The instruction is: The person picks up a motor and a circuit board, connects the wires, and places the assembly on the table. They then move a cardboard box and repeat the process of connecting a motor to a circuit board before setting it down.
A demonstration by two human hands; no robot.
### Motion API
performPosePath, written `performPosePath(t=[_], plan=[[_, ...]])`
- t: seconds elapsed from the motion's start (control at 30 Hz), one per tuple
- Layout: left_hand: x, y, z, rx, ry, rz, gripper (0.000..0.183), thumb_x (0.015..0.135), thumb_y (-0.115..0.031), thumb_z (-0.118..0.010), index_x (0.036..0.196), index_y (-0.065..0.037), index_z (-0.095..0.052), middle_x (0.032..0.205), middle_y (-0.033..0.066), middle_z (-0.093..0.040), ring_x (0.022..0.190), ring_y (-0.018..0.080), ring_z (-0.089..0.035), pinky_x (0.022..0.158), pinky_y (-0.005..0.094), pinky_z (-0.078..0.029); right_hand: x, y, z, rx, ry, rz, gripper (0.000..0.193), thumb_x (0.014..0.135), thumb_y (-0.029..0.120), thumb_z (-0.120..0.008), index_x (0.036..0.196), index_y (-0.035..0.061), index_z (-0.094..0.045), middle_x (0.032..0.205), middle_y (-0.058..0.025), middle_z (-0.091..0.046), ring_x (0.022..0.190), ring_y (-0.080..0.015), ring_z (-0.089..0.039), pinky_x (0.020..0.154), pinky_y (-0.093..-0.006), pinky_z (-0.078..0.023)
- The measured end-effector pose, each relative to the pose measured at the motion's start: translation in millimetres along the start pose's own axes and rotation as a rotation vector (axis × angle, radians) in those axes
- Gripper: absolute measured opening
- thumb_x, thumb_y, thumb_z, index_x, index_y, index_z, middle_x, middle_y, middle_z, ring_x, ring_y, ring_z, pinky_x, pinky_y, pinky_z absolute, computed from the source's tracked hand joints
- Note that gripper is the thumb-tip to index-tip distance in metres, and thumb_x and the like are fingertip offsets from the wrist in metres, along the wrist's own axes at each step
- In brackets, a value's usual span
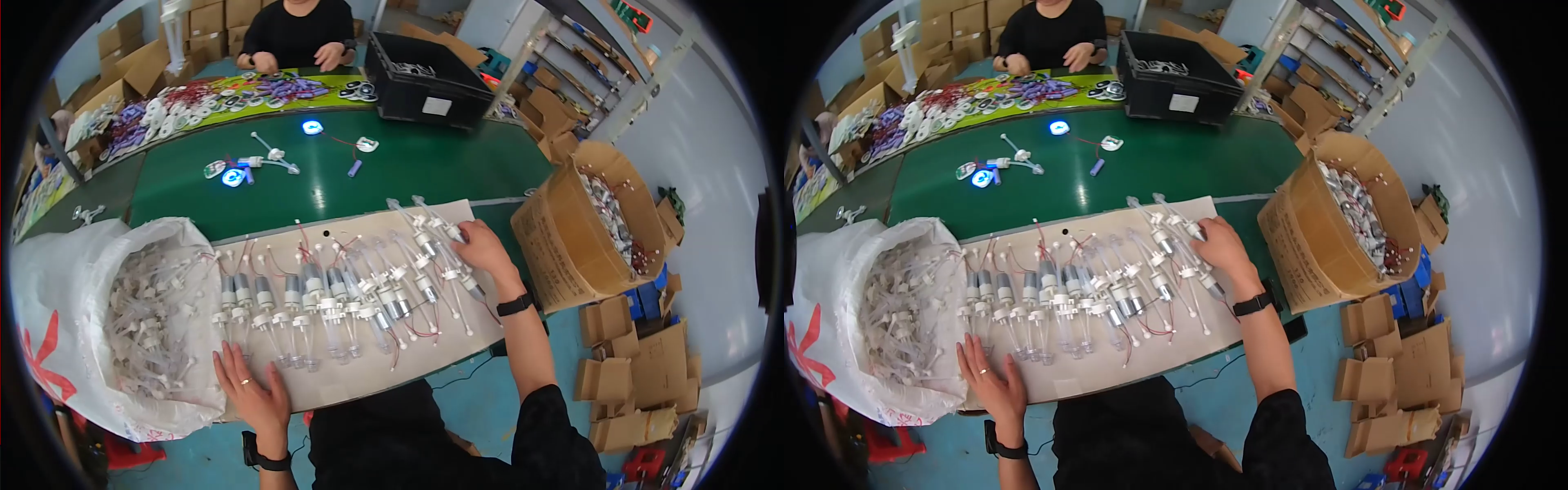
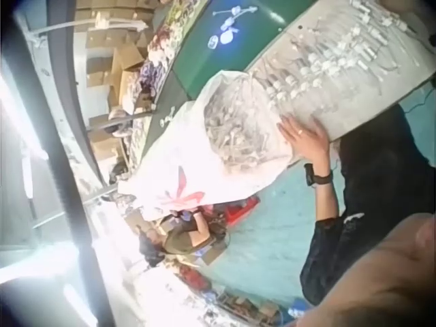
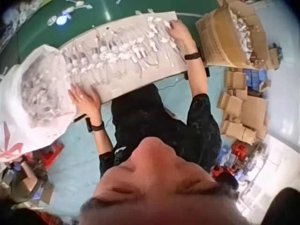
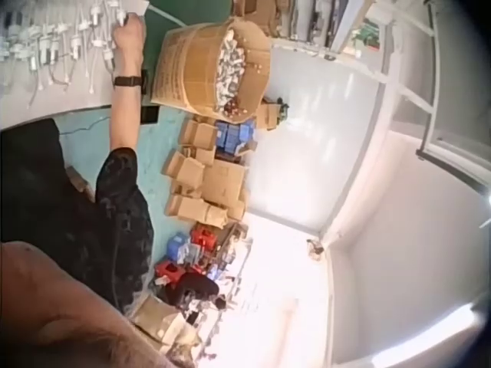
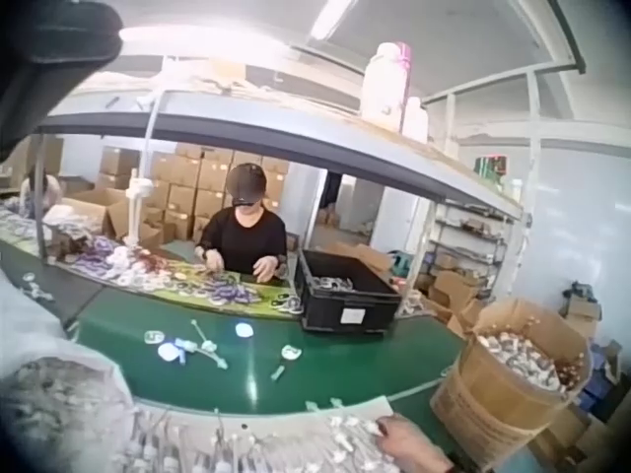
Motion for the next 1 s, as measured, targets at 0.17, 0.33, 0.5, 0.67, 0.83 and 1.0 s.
performPosePath(t=[0.17,0.33,0.5,0.67,0.83,1.0], plan=[[2.1,-2.1,0.2,-0.027,0.009,-0.011,0.063,0.089,-0.010,-0.063,0.146,0.002,-0.039,0.153,0.0212,-0.039,0.146,0.0441,-0.027,0.118,0.0531,-0.026,13.6,-40.4,-6.9,0.134,0.187,-0.095,0.025,0.088,0.013,-0.067,0.109,-0.0005,-0.064,0.090,-0.0067,-0.063,0.076,-0.0160,-0.058,0.070,-0.0302,-0.048],[0.9,-2.2,-1.6,-0.006,0.014,-0.025,0.064,0.089,-0.012,-0.064,0.146,0.003,-0.040,0.153,0.0217,-0.039,0.145,0.0453,-0.027,0.117,0.0530,-0.027,-0.9,-44.4,16.9,0.591,0.126,-0.279,0.025,0.091,0.009,-0.062,0.113,-0.0021,-0.061,0.088,-0.0053,-0.064,0.078,-0.0148,-0.059,0.070,-0.0298,-0.048],[1.7,-3.8,1.0,-0.009,0.000,-0.033,0.063,0.089,-0.010,-0.063,0.147,0.002,-0.040,0.153,0.0203,-0.040,0.146,0.0437,-0.027,0.118,0.0526,-0.025,-5.8,-19.8,32.9,0.968,0.117,-0.258,0.030,0.095,0.011,-0.065,0.123,0.0045,-0.058,0.104,-0.0025,-0.064,0.092,-0.0124,-0.060,0.084,-0.0275,-0.049],[0.6,-4.7,-1.6,0.013,0.011,-0.008,0.061,0.090,-0.009,-0.062,0.146,0.002,-0.040,0.153,0.0206,-0.041,0.145,0.0434,-0.028,0.118,0.0519,-0.026,-11.5,-1.7,44.7,1.161,0.098,-0.179,0.035,0.097,0.009,-0.061,0.131,0.0044,-0.054,0.115,-0.0059,-0.062,0.107,-0.0189,-0.064,0.091,-0.0319,-0.051],[-0.8,-3.8,-0.8,0.017,0.001,-0.038,0.061,0.090,-0.008,-0.061,0.146,0.002,-0.041,0.152,0.0210,-0.041,0.145,0.0427,-0.028,0.117,0.0518,-0.026,-1.1,37.9,61.8,1.417,0.060,-0.044,0.040,0.099,0.005,-0.054,0.139,0.0029,-0.046,0.122,-0.0097,-0.060,0.113,-0.0264,-0.065,0.095,-0.0361,-0.055],[-2.3,-6.8,1.7,0.011,-0.036,-0.046,0.060,0.089,-0.005,-0.060,0.145,0.002,-0.041,0.152,0.0208,-0.042,0.145,0.0424,-0.030,0.117,0.0520,-0.026,28.5,48.5,82.1,1.365,-0.133,-0.009,0.038,0.103,0.008,-0.049,0.140,0.0039,-0.044,0.148,-0.0086,-0.042,0.111,-0.0328,-0.067,0.088,-0.0389,-0.059]])
Point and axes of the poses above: each hand's wrist, its own x-axis towards the middle knuckle, its own z-axis out of the back of the hand, y = z × x, the point moved 7 cm from there along x, towards the middle knuckle
